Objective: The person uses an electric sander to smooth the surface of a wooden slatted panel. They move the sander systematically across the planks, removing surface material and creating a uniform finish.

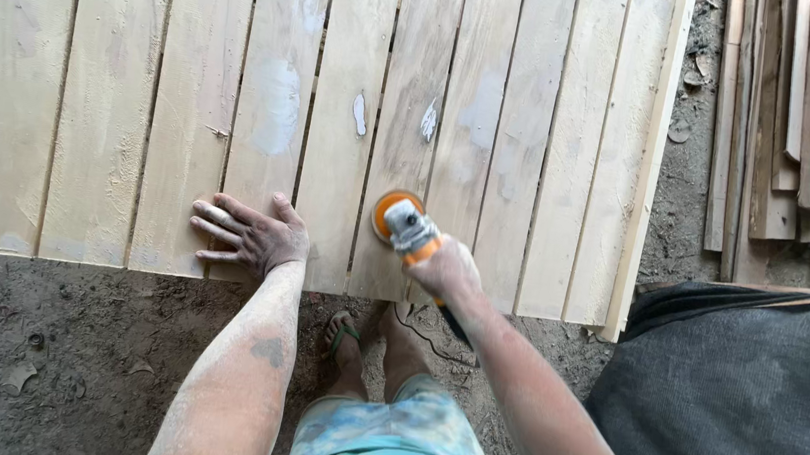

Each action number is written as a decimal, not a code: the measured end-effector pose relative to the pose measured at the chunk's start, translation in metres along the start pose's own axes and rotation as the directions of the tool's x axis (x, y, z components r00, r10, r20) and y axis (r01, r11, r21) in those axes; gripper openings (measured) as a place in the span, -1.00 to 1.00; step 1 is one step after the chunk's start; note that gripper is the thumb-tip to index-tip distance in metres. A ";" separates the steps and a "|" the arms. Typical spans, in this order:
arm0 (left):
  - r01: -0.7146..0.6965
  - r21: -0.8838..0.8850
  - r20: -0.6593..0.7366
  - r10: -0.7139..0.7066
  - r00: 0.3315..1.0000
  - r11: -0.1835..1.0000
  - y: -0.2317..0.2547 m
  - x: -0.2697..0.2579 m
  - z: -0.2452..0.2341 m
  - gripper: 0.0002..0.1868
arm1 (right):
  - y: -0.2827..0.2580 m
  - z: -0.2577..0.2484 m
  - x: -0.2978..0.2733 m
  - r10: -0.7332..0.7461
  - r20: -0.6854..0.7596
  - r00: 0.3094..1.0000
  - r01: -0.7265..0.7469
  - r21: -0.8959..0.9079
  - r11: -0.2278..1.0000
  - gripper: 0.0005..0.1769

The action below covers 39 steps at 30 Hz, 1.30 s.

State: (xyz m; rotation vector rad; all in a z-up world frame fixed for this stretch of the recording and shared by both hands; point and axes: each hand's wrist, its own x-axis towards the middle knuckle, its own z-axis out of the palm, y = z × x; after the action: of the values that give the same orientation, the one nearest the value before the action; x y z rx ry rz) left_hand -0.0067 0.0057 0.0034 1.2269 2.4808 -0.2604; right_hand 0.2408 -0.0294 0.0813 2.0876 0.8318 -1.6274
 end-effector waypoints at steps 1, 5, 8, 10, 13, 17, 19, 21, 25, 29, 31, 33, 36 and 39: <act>0.002 0.008 0.011 -0.002 1.000 1.000 -0.001 -0.001 0.000 0.07 | -0.006 -0.008 0.014 -0.008 -0.038 0.999 0.010 0.044 0.999 -0.53; 0.004 0.041 0.029 -0.005 1.000 0.999 -0.001 0.000 0.001 0.07 | -0.029 -0.057 0.083 -0.064 -0.216 0.974 0.081 0.069 0.994 -0.61; 0.003 0.029 -0.029 -0.002 1.000 1.000 -0.001 0.003 0.006 0.05 | -0.025 -0.110 0.134 -0.042 -0.267 0.963 0.121 0.287 0.950 -0.62; 0.018 0.039 -0.029 -0.017 0.999 0.999 -0.007 -0.004 0.008 0.05 | -0.009 -0.124 0.158 0.000 -0.290 0.957 0.132 0.433 0.892 -0.64; 0.007 0.062 0.002 -0.007 1.000 0.998 -0.004 -0.004 0.009 0.06 | 0.027 -0.134 0.178 0.147 -0.312 0.939 0.032 0.502 0.864 -0.67; 0.001 0.034 -0.019 0.000 1.000 0.999 0.011 0.000 0.001 0.07 | 0.075 -0.083 0.148 -0.155 -0.324 0.933 0.267 0.337 0.903 -0.68; 0.015 0.033 0.020 -0.015 1.000 0.999 0.003 -0.007 -0.010 0.08 | 0.114 -0.027 0.098 -0.170 -0.341 0.925 0.279 0.301 0.912 -0.61; 0.051 0.016 0.040 -0.052 0.998 0.999 0.007 -0.006 -0.010 0.08 | 0.142 0.017 0.058 -0.015 -0.227 0.974 0.087 0.313 0.946 -0.66; 0.039 0.040 0.045 -0.041 0.998 0.998 0.013 -0.005 -0.012 0.07 | 0.156 0.060 -0.012 -0.531 -0.348 0.773 0.438 -0.314 0.842 -0.78; 0.041 0.055 0.063 -0.044 0.997 0.998 0.011 -0.006 -0.015 0.04 | 0.130 0.074 -0.068 0.011 -0.244 0.970 0.081 0.365 0.927 -0.58; 0.051 0.054 0.075 -0.055 0.996 0.997 0.014 -0.006 -0.013 0.04 | 0.119 0.062 -0.072 0.019 -0.233 0.972 0.073 0.378 0.923 -0.57; 0.049 0.058 0.079 -0.053 0.995 0.997 0.013 -0.005 -0.013 0.04 | 0.112 0.056 -0.073 -0.030 -0.256 0.966 0.106 0.288 0.952 -0.58; 0.011 0.042 0.026 -0.012 1.000 0.999 0.009 -0.003 -0.014 0.03 | 0.102 0.054 -0.066 0.065 -0.247 0.967 0.024 0.340 0.940 -0.57; 0.033 0.041 0.065 -0.036 0.997 0.999 0.011 -0.006 -0.012 0.03 | 0.095 0.042 -0.045 0.000 -0.151 0.989 0.047 0.311 0.949 -0.67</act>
State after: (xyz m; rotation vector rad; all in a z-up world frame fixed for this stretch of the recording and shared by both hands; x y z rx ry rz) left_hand 0.0027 0.0123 0.0170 1.1732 2.4534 -0.3547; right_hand 0.2638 -0.1372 0.1071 2.4521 0.6795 -1.7274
